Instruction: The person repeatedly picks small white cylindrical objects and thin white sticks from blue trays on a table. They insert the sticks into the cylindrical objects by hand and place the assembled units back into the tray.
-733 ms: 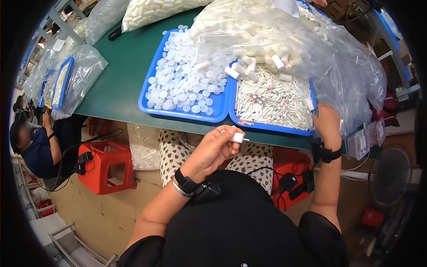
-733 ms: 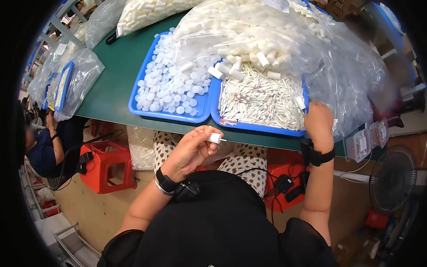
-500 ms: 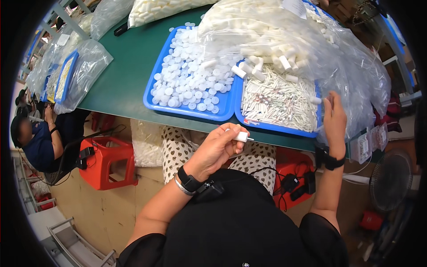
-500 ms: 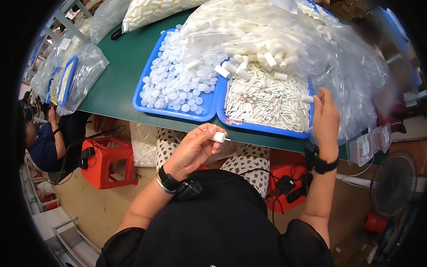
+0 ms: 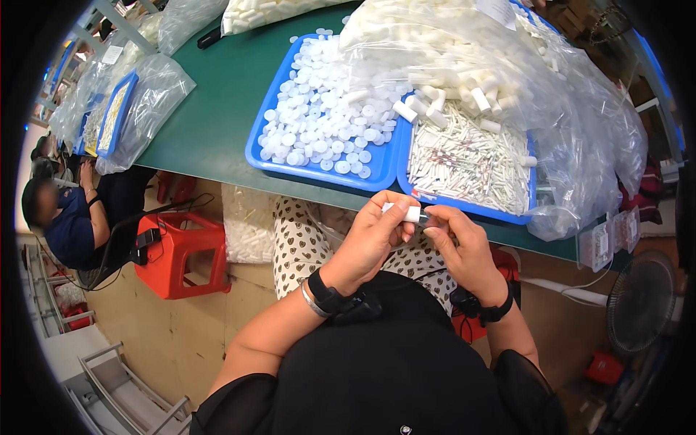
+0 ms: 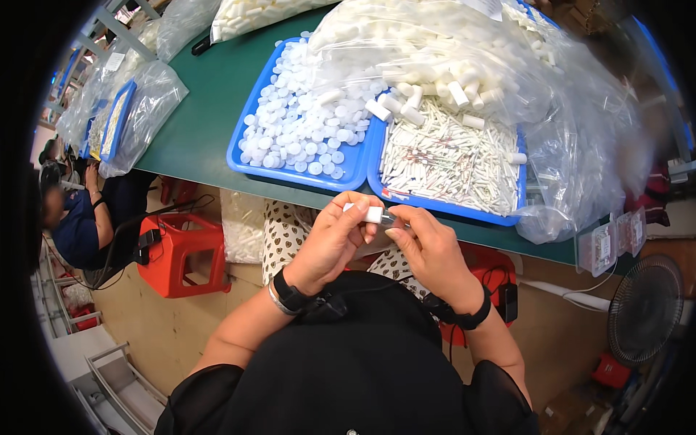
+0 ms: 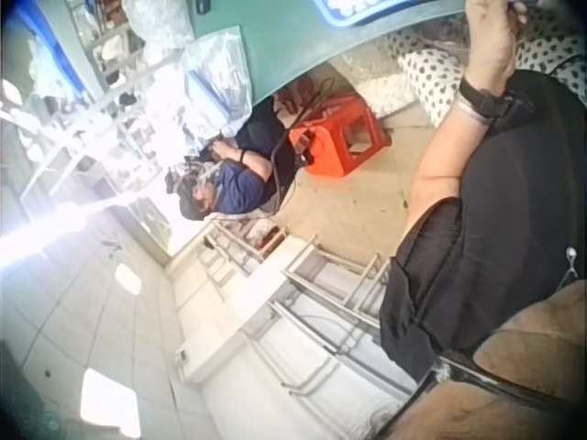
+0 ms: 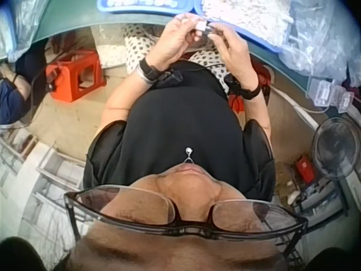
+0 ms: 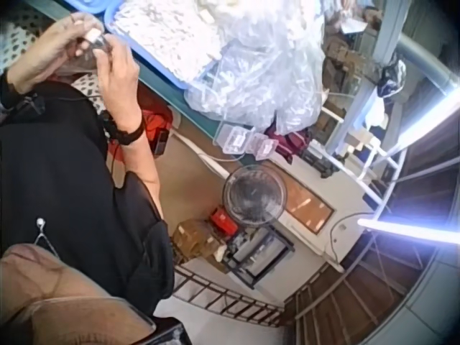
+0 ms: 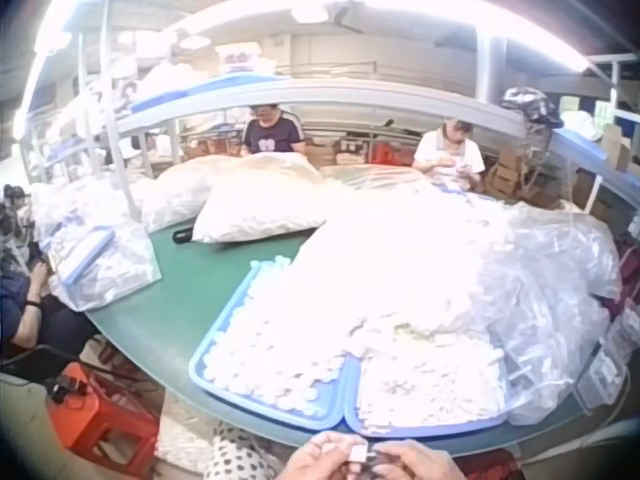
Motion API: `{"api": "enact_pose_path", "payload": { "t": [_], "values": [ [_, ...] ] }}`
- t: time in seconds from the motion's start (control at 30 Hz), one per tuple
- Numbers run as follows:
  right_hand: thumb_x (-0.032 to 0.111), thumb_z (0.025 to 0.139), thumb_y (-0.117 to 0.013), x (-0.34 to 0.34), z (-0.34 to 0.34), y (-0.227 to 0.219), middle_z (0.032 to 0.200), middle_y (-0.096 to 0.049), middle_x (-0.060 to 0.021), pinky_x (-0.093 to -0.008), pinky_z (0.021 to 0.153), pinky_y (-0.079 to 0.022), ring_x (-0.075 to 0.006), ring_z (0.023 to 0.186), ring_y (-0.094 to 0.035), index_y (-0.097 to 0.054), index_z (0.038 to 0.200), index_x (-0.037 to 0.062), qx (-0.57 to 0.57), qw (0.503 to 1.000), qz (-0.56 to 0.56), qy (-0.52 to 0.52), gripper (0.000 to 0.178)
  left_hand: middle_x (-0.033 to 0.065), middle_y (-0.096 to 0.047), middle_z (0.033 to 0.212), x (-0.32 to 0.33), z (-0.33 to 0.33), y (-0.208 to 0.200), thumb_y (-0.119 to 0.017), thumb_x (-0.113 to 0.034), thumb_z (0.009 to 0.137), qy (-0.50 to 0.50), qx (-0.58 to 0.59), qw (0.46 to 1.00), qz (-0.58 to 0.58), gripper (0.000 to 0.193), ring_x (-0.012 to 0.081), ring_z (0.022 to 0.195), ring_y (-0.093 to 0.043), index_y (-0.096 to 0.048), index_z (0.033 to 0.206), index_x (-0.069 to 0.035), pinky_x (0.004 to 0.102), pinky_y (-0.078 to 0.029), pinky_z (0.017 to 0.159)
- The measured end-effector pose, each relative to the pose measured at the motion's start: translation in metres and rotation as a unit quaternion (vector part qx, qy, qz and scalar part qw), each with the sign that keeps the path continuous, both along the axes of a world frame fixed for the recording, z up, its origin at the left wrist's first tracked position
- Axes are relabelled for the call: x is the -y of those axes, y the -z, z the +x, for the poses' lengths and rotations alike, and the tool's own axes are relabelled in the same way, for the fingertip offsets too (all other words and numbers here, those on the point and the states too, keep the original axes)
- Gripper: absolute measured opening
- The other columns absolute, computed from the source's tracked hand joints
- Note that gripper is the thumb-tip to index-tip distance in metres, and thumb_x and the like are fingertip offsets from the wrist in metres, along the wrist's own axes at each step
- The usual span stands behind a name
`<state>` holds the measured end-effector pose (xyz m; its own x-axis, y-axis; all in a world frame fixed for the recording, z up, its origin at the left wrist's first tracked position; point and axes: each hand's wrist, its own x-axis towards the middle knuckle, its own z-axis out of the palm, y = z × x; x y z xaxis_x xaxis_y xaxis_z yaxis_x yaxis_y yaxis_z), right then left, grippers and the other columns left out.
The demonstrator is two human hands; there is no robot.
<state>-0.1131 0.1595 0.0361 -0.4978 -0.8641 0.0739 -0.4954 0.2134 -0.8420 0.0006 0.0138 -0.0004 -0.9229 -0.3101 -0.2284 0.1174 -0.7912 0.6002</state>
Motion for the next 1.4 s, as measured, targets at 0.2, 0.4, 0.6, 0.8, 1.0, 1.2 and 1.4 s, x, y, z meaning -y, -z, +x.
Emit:
{"api": "enact_pose_path", "payload": {
  "t": [0.2,0.4,0.6,0.8,1.0,1.2,1.4],
  "values": [
    [0.004,0.091,-0.064,0.01,0.006,0.012,0.09,-0.063,-0.0141,-0.0345,0.064,-0.05,-0.0271,0.072,-0.064,-0.057,0.109,-0.0021,-0.05,0.997,-0.05,0.017,0.02,0.0019,-0.054,0.1,-0.011,0.002,0.007,-0.051,-0.02,0.103,-0.06,0.043,0.962,-0.263,0.015,0.0059,0.083,-0.051,-0.051,0.105,-0.005,0.0215,-0.045,0.076],
    [0.001,0.088,-0.063,0.013,0.003,0.011,0.09,-0.063,-0.0174,-0.0388,0.064,-0.05,-0.0336,0.076,-0.064,-0.056,0.106,-0.0014,-0.13,0.985,-0.058,-0.093,0.019,0.0042,-0.042,0.135,-0.016,0.006,0.017,-0.048,-0.015,0.102,-0.027,-0.03,0.968,-0.247,0.023,0.0112,0.12,-0.043,-0.05,0.124,-0.007,0.0278,-0.036,0.103],
    [0.002,0.091,-0.058,0.023,0.012,0.026,0.092,-0.063,-0.019,-0.0433,0.066,-0.049,-0.0391,0.08,-0.063,-0.056,0.104,-0.0012,-0.054,0.989,-0.105,-0.089,0.013,0.0087,-0.034,0.153,-0.013,0.006,0.014,-0.048,-0.015,0.102,0.047,-0.053,0.974,-0.215,0.045,0.0199,0.136,-0.04,-0.038,0.145,-0.006,0.0352,-0.036,0.111],
    [0.006,0.091,-0.06,0.031,0.017,0.027,0.095,-0.062,-0.0179,-0.0434,0.067,-0.05,-0.0399,0.082,-0.063,-0.053,0.112,0.0005,-0.112,0.989,-0.079,-0.051,0.022,0.01,-0.037,0.152,-0.006,0.002,0.012,-0.04,-0.029,0.104,0.041,-0.009,0.999,0.034,0.049,0.0221,0.136,-0.041,-0.037,0.147,-0.004,0.0388,-0.035,0.111],
    [0.01,0.085,-0.068,0.032,0.001,0.034,0.086,-0.061,-0.015,-0.0421,0.062,-0.05,-0.0347,0.076,-0.062,-0.057,0.107,0.0025,-0.247,0.963,-0.082,-0.068,0.025,0.0081,-0.038,0.152,0.001,0.004,0.023,-0.039,-0.027,0.103,0.072,-0.075,0.974,0.201,0.053,0.0178,0.132,-0.044,-0.032,0.15,-0.005,0.0328,-0.037,0.11],
    [0.011,0.085,-0.067,0.036,0.017,0.031,0.078,-0.06,-0.0141,-0.0408,0.06,-0.049,-0.0325,0.07,-0.062,-0.059,0.098,0.0014,-0.25,0.961,-0.084,-0.079,0.018,0.0049,-0.04,0.151,-0.014,0.014,0.021,-0.048,-0.025,0.103,0.013,-0.076,0.944,0.322,0.038,0.0182,0.132,-0.044,-0.047,0.138,-0.011,0.0387,-0.038,0.111],
    [0.011,0.093,-0.061,0.047,0.037,0.039,0.086,-0.061,-0.0154,-0.0422,0.062,-0.05,-0.0358,0.073,-0.063,-0.055,0.105,0.0005,-0.207,0.976,-0.062,0.035,0.017,0.0075,-0.038,0.151,-0.014,0.007,0.019,-0.037,-0.046,0.103,0.0,-0.077,0.967,0.244,0.051,0.0252,0.136,-0.04,-0.04,0.143,-0.014,0.0418,-0.036,0.113]
  ]
}}
